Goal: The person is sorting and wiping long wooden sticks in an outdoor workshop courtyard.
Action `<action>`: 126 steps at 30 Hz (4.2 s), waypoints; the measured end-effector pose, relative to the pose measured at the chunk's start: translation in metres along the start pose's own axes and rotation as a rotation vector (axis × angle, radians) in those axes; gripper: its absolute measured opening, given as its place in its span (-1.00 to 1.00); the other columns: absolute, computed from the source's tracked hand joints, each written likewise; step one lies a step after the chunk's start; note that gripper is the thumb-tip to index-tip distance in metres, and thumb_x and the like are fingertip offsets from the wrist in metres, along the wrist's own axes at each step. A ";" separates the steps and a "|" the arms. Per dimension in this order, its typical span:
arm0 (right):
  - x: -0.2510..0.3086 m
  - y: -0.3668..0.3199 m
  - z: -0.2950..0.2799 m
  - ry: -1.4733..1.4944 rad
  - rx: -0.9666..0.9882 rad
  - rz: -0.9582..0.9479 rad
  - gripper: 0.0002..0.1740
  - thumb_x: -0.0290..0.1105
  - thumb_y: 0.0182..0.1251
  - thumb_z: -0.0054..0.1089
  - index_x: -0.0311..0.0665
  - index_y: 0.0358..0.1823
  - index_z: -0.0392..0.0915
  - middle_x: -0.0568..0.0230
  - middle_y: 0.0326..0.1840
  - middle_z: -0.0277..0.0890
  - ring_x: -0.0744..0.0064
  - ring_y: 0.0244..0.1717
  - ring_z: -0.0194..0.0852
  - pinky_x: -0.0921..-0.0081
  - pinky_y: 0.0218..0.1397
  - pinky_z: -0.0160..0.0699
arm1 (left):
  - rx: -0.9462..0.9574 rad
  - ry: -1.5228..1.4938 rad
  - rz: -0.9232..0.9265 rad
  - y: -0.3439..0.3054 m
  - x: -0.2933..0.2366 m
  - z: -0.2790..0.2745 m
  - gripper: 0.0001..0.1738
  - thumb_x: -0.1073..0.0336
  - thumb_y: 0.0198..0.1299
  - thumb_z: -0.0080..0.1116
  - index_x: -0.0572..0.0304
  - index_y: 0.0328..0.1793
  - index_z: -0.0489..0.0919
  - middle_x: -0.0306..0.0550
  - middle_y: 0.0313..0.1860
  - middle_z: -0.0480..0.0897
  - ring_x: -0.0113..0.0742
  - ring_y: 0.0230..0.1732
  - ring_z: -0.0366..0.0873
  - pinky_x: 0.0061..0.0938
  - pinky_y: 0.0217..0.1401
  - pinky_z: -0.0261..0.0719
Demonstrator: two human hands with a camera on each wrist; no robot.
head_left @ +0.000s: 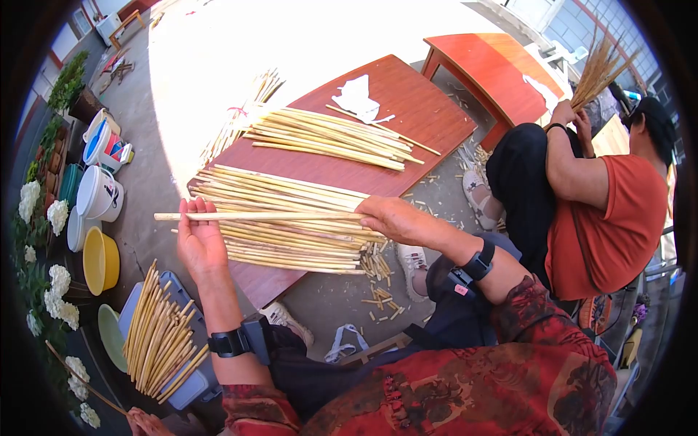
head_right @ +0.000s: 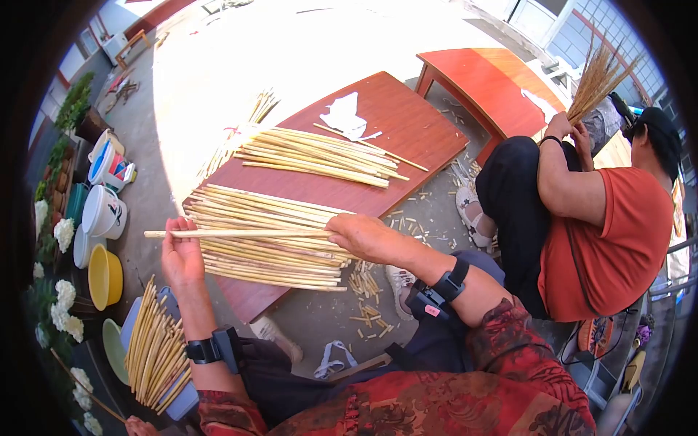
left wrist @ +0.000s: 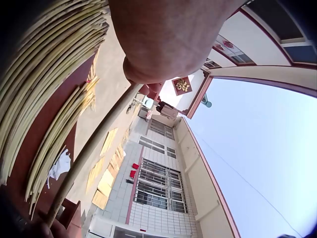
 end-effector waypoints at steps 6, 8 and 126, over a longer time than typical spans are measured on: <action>0.022 0.005 0.008 0.081 -0.075 -0.019 -0.75 -0.39 0.24 -0.05 -0.33 -0.09 0.35 0.00 -0.25 0.42 0.05 -0.19 0.41 0.33 -0.13 0.38 | 0.089 0.080 -0.051 -0.036 0.029 0.024 -0.63 0.31 0.28 -0.31 0.33 0.16 0.26 -0.09 -0.21 0.39 -0.28 -0.12 0.36 -0.32 0.05 0.41; 0.024 0.008 0.019 0.207 -0.043 0.011 -0.75 -0.29 0.25 -0.05 -0.27 -0.13 0.37 -0.01 -0.24 0.44 0.00 -0.17 0.41 0.24 -0.17 0.39 | 0.165 0.102 -0.114 -0.057 0.049 0.033 -0.63 0.32 0.29 -0.32 0.31 0.17 0.25 -0.10 -0.23 0.40 -0.29 -0.14 0.36 -0.32 0.05 0.39; 0.027 -0.007 0.028 -0.024 -0.222 -0.017 -0.62 -0.40 0.16 0.03 -0.16 0.05 0.33 0.12 -0.34 0.38 0.10 -0.30 0.40 0.31 -0.29 0.41 | 0.206 0.180 -0.273 -0.061 0.075 0.034 -0.64 0.33 0.29 -0.28 0.44 0.12 0.25 0.04 -0.12 0.39 -0.13 -0.04 0.38 -0.16 0.16 0.38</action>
Point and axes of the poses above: each hand's wrist, its own y-axis towards the middle knuckle, its own z-axis out of the palm, x = y × z, the point moved 4 cm from there along y, towards the middle knuckle
